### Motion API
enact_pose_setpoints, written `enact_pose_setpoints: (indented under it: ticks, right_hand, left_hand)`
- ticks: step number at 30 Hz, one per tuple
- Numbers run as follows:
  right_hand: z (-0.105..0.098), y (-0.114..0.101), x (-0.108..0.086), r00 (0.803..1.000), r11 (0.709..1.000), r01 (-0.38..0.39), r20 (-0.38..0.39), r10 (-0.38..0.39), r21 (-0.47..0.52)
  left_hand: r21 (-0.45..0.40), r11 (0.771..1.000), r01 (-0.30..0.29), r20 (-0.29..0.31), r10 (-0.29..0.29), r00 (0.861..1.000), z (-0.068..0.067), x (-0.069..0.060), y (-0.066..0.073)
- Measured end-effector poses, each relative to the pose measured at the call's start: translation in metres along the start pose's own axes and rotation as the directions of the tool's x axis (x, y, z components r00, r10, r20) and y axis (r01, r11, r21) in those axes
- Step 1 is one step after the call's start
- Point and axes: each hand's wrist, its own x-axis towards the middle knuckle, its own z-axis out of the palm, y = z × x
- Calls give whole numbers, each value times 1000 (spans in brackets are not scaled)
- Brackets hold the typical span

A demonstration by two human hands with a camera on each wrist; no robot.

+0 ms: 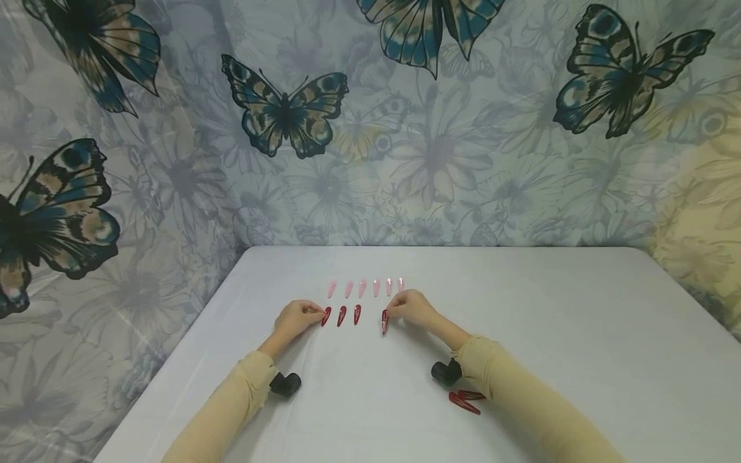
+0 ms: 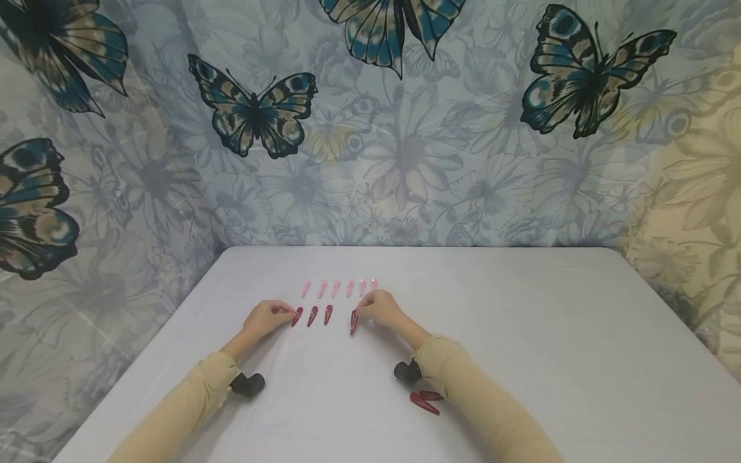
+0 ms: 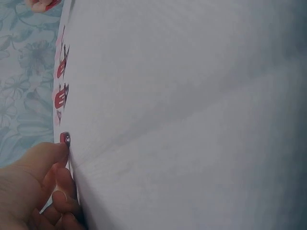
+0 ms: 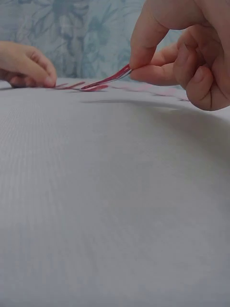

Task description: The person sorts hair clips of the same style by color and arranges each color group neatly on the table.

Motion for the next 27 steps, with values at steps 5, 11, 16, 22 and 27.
enact_pose_setpoints:
  ticks: [5,11,16,22,27]
  right_hand:
    - [2,-4,3,1000,1000,27,5,-27,-3]
    - [2,0,16,1000,999,-22,5,22,46]
    - [8,3,24,1000,1000,-22,-9,22,-8]
    - [19,-4,28,998,996,38,-51,-42,-78]
    - [25,-8,30,996,992,42,-69,-51,-119]
  left_hand:
    - [6,1000,-14,7,14,1000,2,0,-3]
    - [15,1000,5,-4,-4,1000,0,0,-2]
    - [-3,1000,-9,2,9,1000,1,-1,-1]
    - [7,999,-34,-17,34,999,1,-2,-1]
    - [5,1000,-27,-14,27,1000,0,-2,0]
